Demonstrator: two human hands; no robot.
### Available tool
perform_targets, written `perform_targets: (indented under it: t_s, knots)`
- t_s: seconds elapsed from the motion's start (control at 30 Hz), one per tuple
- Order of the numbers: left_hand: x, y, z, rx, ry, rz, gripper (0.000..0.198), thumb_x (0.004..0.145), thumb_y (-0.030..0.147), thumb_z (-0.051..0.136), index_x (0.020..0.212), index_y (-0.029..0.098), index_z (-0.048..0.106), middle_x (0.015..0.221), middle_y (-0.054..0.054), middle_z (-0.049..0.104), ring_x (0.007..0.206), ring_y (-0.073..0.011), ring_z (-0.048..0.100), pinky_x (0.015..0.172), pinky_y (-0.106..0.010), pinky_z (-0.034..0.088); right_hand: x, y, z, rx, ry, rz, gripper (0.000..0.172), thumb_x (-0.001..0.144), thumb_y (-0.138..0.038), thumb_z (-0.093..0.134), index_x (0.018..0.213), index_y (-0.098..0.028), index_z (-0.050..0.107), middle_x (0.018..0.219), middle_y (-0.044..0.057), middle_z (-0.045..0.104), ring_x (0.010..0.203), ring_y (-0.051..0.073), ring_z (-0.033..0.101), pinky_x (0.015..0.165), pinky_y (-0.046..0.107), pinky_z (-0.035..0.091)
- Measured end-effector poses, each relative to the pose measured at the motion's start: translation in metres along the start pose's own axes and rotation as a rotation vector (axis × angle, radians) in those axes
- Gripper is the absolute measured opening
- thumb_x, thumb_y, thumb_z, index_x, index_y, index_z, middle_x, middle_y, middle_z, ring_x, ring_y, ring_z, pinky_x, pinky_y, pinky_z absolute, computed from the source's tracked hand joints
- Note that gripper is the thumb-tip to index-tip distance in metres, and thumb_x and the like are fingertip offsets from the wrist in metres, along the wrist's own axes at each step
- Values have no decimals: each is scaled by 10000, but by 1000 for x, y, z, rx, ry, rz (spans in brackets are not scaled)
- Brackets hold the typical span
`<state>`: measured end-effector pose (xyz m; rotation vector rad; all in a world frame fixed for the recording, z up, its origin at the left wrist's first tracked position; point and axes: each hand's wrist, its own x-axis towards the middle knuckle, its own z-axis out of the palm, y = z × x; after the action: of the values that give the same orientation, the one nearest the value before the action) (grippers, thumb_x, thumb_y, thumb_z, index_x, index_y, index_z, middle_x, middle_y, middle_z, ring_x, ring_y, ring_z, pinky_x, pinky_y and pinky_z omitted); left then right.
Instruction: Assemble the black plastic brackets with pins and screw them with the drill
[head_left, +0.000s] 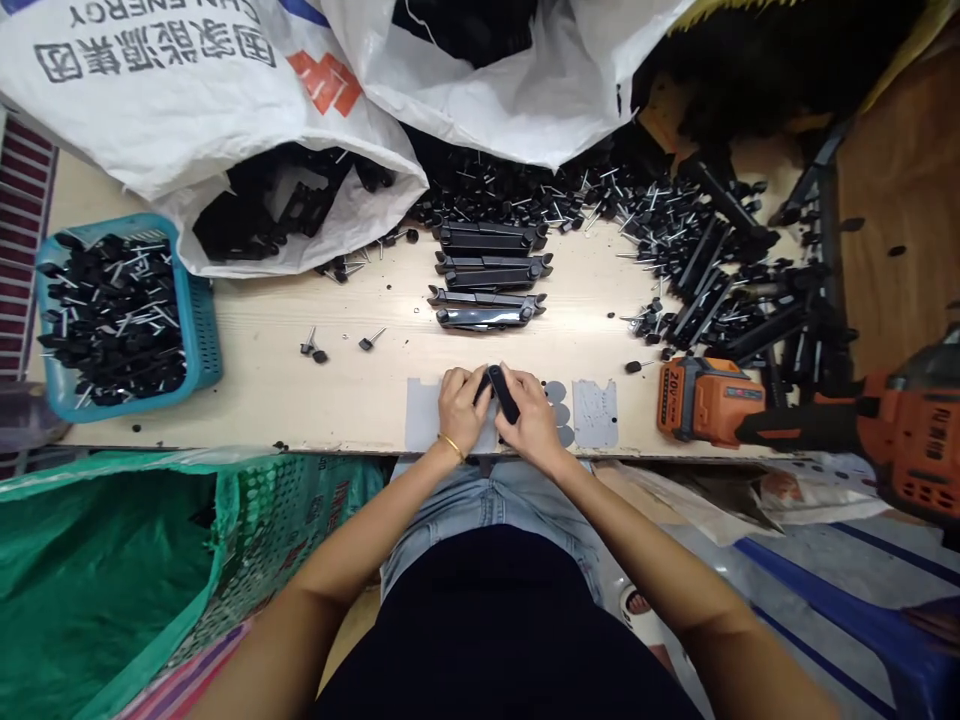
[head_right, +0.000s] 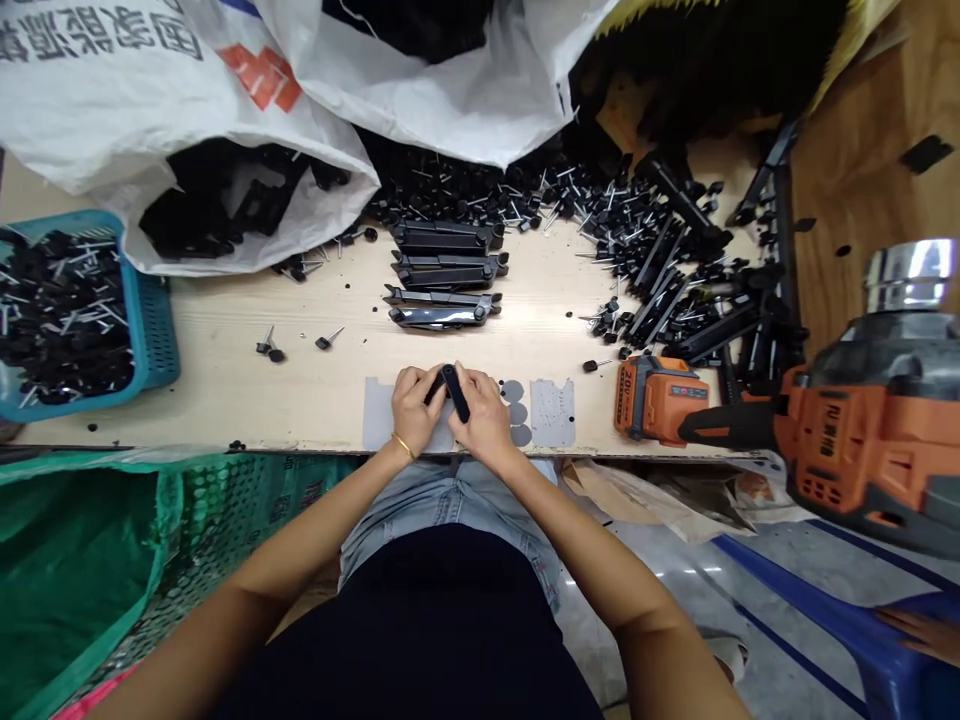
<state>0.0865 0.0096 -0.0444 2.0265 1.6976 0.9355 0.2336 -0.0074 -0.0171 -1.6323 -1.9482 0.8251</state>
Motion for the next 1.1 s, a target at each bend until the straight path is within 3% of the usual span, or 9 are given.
perform_targets:
  t_s: [0.17, 0.33, 0.53, 0.93, 1.1]
  knots:
    - [12, -8, -2, -98, -155, 171, 281, 953, 332, 466, 1127, 193, 638, 773, -31, 528, 768, -179, 510, 712, -317, 470, 0, 2, 0, -22, -14, -11, 770, 763, -152, 493, 1501, -248, 292, 1194, 110, 554, 1107, 252, 546, 845, 359, 540]
    - [-1, 13, 7, -12, 60, -11, 279, 960, 255, 451, 1134, 152, 643, 740, -30, 503, 726, -166, 486, 712, -307, 444, 1, 2, 1, -29, 27, -35, 779, 746, -124, 497, 1494, -238, 311, 1162, 113, 567, 1075, 250, 556, 840, 366, 542]
    - [-11, 25, 16, -16, 96, -110, 320, 973, 270, 415, 1145, 121, 639, 768, -42, 492, 761, -172, 482, 722, -301, 437, 1, 2, 3, -12, 59, -49, 742, 765, -139, 525, 1479, -228, 344, 1155, 120, 571, 1065, 252, 562, 827, 362, 544]
    - [5, 7, 1, -114, -55, 44, 260, 945, 242, 467, 1114, 146, 640, 766, -26, 505, 775, -175, 480, 727, -295, 451, 2, 2, -2, -24, 9, -35, 763, 732, -123, 499, 1472, -237, 352, 1177, 111, 554, 1077, 249, 565, 835, 359, 545]
    - [6, 4, 0, -115, -55, 56, 249, 933, 216, 478, 1103, 132, 640, 781, -32, 517, 778, -178, 484, 724, -296, 452, 2, 3, -2, -22, 13, -36, 752, 727, -122, 499, 1460, -236, 374, 1175, 110, 556, 1080, 246, 566, 836, 352, 547]
